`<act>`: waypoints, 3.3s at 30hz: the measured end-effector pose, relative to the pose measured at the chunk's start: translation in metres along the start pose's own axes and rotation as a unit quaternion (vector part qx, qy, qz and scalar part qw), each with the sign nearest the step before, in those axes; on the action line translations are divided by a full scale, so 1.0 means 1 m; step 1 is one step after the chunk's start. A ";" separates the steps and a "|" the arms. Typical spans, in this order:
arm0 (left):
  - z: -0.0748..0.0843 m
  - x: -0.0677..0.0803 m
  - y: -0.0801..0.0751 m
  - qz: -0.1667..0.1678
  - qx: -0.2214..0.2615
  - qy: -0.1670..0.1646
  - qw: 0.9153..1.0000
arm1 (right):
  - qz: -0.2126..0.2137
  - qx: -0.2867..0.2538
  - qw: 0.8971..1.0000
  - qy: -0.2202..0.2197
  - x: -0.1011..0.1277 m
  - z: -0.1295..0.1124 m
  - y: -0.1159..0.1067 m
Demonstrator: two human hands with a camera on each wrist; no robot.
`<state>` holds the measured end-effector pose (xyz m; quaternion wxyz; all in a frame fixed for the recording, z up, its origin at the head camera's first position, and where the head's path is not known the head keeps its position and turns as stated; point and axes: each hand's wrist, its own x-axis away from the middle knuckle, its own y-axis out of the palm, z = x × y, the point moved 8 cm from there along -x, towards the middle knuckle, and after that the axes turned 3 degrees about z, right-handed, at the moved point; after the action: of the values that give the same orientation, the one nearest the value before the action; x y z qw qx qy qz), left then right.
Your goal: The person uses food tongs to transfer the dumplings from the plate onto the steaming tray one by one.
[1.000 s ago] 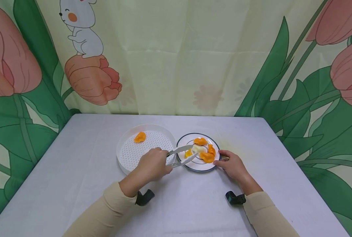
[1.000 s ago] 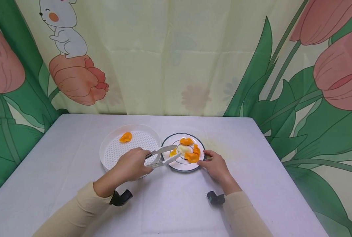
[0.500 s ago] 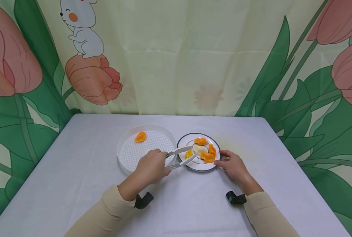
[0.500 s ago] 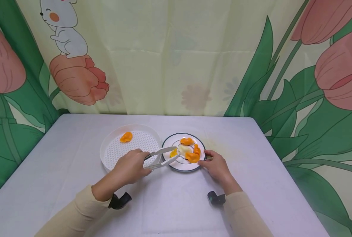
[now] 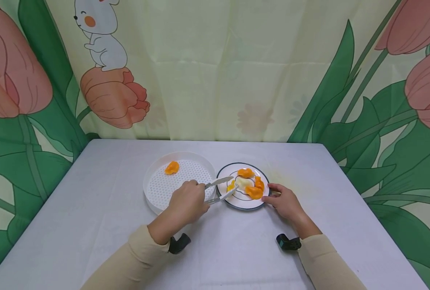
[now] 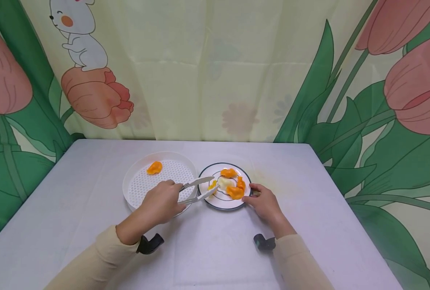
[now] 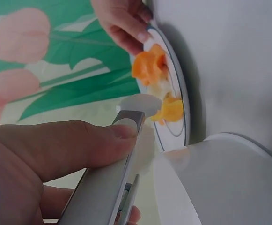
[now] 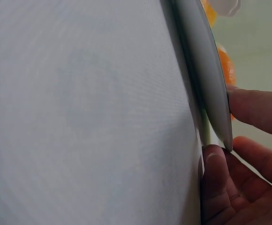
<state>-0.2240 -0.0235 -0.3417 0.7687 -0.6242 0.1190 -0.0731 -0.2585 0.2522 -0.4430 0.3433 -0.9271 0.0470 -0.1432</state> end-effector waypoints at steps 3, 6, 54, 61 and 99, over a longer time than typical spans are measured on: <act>0.002 -0.003 0.000 0.003 -0.004 0.004 1.000 | 0.001 0.000 1.000 0.001 -0.001 0.001 0.000; 0.003 -0.007 0.001 0.004 -0.002 0.004 1.000 | 0.001 -0.003 1.000 0.004 -0.001 0.001 0.001; -0.001 -0.004 -0.020 0.069 0.044 0.054 0.995 | 0.002 -0.006 1.000 0.003 -0.001 0.003 0.002; -0.020 -0.004 -0.033 0.064 0.073 0.025 0.995 | 0.003 -0.003 1.000 -0.002 -0.002 0.002 0.002; -0.088 -0.001 -0.025 0.011 0.068 -0.065 0.995 | 0.003 -0.005 1.000 0.004 -0.003 0.003 0.001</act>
<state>-0.2486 -0.1115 -0.3343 0.8162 -0.5726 0.0703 -0.0316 -0.2606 0.2535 -0.4467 0.3393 -0.9279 0.0514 -0.1455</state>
